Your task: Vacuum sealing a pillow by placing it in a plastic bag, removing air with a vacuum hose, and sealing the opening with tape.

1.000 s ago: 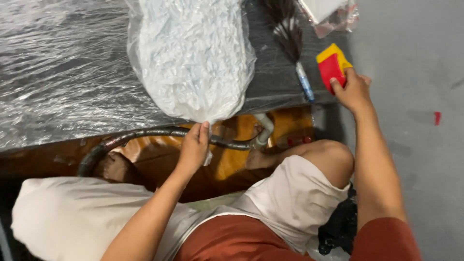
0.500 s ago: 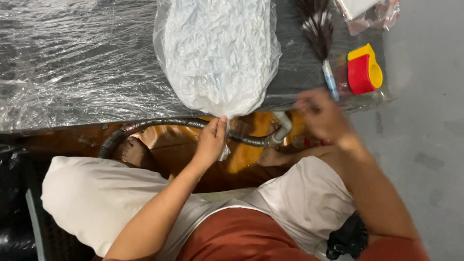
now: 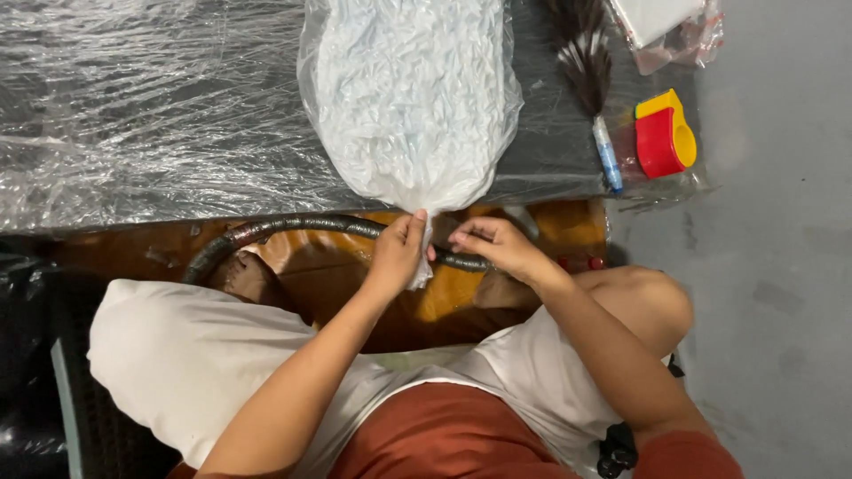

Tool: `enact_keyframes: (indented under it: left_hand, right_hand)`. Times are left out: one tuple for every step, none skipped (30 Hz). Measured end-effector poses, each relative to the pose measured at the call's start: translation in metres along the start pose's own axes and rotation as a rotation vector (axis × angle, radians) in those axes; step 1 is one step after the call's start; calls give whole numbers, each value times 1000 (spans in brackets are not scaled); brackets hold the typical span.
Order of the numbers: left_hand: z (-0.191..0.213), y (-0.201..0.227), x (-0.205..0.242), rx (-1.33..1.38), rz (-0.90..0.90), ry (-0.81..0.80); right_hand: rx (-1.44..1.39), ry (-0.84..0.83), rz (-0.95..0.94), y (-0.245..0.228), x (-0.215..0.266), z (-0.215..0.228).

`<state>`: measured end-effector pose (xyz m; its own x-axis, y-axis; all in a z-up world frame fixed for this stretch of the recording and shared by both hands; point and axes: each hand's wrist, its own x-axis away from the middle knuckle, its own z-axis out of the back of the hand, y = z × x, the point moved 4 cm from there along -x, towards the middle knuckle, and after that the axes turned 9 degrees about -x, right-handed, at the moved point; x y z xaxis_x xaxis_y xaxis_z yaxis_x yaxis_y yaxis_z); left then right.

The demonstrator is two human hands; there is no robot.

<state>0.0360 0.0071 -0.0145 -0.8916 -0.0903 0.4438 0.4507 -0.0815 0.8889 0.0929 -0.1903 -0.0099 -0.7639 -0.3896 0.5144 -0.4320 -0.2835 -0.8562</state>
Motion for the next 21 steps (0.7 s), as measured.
enact_keyframes:
  left_hand:
    - [0, -1, -1, -1, 14, -13]
    - [0, -2, -1, -1, 28, -26]
    - [2, 1, 1, 2, 28, -22]
    - [4, 3, 3, -35, 37, -22]
    - [5, 5, 5, -71, 48, -26]
    - [5, 8, 8, -68, 49, -27]
    - [6, 10, 11, -91, 80, -20]
    - [7, 12, 14, -114, 111, -14]
    - [5, 7, 11, -112, 110, -14]
    - [3, 2, 8, -137, 120, -4]
    - [1, -4, 6, -164, 131, 6]
    - [1, -4, 5, -163, 132, 4]
    - [0, -6, 6, -132, 134, 17]
    - [-2, -7, 6, -101, 136, 29]
    - [-5, -11, 4, -104, 131, 21]
    - [-8, -15, 3, -70, 152, 29]
    - [-8, -20, 1, -32, 173, 47]
    - [-10, -18, -1, -32, 170, 49]
    - [-10, -20, -1, -9, 200, 37]
    - [-11, -23, -2, 15, 231, 24]
    - [-10, -23, -1, 15, 234, 30]
  right_hand:
    - [-24, -6, 3, 1, -1, 1]
    - [-48, -13, 5, 2, -1, 3]
    - [-44, -16, 5, 3, -2, 4]
    - [-66, -24, -11, 5, -4, 6]
    - [-89, -29, -30, 9, -3, 8]
    - [-86, -29, -33, 9, -2, 8]
    - [-71, -41, -21, 8, -1, 8]
    - [-56, -53, -8, 7, 0, 8]
    - [-54, -52, -8, 7, -1, 8]
    - [-33, -39, -13, 7, -1, 8]
    - [-15, -25, -20, 8, 0, 8]
    - [-15, -24, -21, 13, -7, 8]
    - [-44, -21, -21, 19, -10, 7]
    - [-72, -18, -21, 26, -14, 7]
    - [-75, -9, -20, 34, -19, 3]
    - [-132, -3, -11, 41, -24, -2]
    - [-184, -7, 0, 47, -32, -8]
    - [-182, -8, 4, 63, -45, -5]
    - [-192, -15, 11, 82, -57, -5]
    - [-201, -22, 18, 101, -69, -6]
    - [-202, -28, 16, 111, -75, -11]
